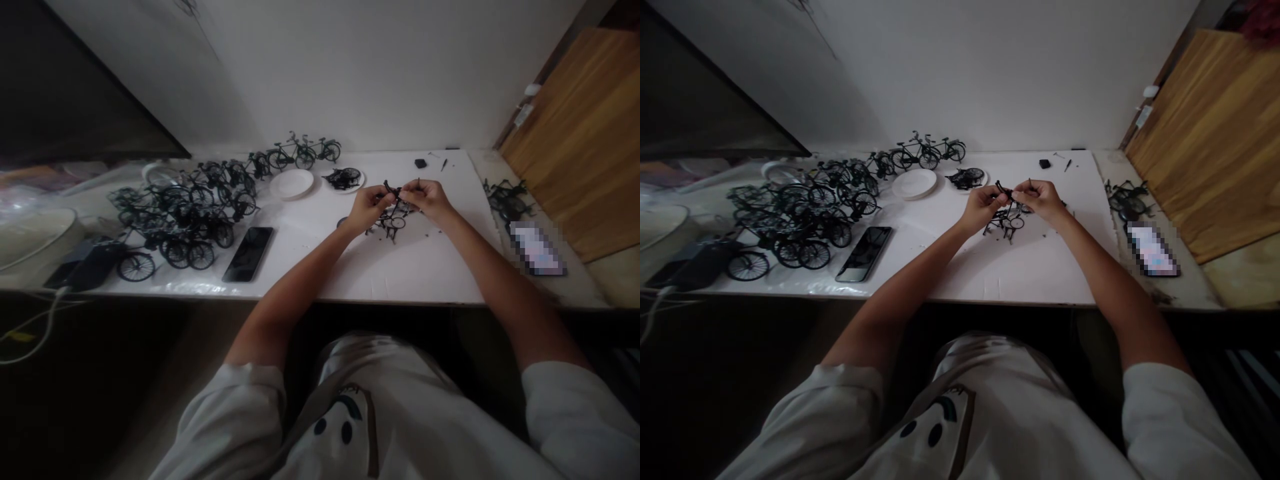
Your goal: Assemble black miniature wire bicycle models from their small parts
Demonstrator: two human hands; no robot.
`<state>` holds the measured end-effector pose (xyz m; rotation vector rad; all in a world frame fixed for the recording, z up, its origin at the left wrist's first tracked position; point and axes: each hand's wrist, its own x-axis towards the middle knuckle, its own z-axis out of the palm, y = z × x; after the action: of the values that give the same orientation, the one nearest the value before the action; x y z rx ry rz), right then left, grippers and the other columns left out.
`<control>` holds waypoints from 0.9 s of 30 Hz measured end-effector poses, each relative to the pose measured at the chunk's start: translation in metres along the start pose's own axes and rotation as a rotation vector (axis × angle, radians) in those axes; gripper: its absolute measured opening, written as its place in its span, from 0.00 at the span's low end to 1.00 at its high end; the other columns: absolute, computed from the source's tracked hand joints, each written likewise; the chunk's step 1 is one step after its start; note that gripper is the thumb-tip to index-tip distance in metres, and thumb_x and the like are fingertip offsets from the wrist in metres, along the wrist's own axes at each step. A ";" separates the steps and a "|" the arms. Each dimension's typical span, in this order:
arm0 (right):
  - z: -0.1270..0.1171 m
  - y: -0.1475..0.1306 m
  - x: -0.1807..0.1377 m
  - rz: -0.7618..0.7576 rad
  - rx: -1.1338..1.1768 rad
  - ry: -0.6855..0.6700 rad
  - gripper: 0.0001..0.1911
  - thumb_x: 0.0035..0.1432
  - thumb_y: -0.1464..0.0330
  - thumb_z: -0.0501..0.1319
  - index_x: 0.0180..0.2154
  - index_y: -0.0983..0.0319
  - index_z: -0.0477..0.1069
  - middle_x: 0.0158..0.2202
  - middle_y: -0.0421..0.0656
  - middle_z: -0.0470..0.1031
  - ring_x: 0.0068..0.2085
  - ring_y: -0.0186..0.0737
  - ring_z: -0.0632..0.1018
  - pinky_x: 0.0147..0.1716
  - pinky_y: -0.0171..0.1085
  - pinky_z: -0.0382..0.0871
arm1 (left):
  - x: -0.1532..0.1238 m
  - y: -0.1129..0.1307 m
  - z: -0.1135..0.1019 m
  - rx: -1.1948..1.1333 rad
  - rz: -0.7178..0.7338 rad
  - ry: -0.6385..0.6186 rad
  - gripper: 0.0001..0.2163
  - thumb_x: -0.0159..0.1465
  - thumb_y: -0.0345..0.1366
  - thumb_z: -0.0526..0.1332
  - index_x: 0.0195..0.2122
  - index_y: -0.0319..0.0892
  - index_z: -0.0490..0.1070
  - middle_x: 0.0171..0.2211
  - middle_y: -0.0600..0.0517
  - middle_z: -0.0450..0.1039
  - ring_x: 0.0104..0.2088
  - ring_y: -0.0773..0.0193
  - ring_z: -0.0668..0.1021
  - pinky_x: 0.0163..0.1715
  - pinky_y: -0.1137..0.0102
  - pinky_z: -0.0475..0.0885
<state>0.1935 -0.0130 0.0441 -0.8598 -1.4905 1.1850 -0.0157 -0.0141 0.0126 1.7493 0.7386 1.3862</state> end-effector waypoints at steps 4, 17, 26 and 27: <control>0.000 -0.001 0.000 0.004 -0.018 0.024 0.25 0.41 0.53 0.85 0.32 0.61 0.81 0.20 0.30 0.56 0.23 0.28 0.60 0.21 0.32 0.56 | 0.001 0.000 0.001 0.045 0.043 0.030 0.27 0.65 0.64 0.70 0.34 0.40 0.82 0.31 0.49 0.81 0.32 0.66 0.78 0.35 0.70 0.72; 0.001 -0.003 -0.001 -0.040 -0.067 0.080 0.20 0.44 0.56 0.82 0.32 0.61 0.81 0.19 0.31 0.57 0.24 0.29 0.59 0.24 0.34 0.52 | -0.001 0.004 0.001 0.086 0.070 0.026 0.25 0.68 0.61 0.69 0.37 0.40 0.82 0.35 0.47 0.84 0.36 0.64 0.80 0.37 0.69 0.76; 0.003 -0.005 -0.002 -0.067 -0.111 0.067 0.19 0.46 0.56 0.82 0.32 0.60 0.81 0.20 0.32 0.58 0.25 0.31 0.61 0.26 0.34 0.55 | -0.001 0.008 0.001 0.098 0.063 0.029 0.25 0.68 0.62 0.69 0.37 0.40 0.82 0.36 0.46 0.84 0.37 0.63 0.81 0.38 0.69 0.75; 0.003 -0.004 -0.002 -0.065 -0.099 0.064 0.19 0.46 0.56 0.82 0.32 0.60 0.81 0.20 0.31 0.57 0.24 0.30 0.60 0.25 0.34 0.54 | -0.001 0.008 0.001 0.103 0.064 0.031 0.26 0.68 0.62 0.68 0.37 0.41 0.82 0.35 0.46 0.84 0.36 0.63 0.81 0.38 0.68 0.75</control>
<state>0.1912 -0.0166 0.0478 -0.9009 -1.5235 1.0347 -0.0149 -0.0195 0.0183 1.8495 0.7897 1.4434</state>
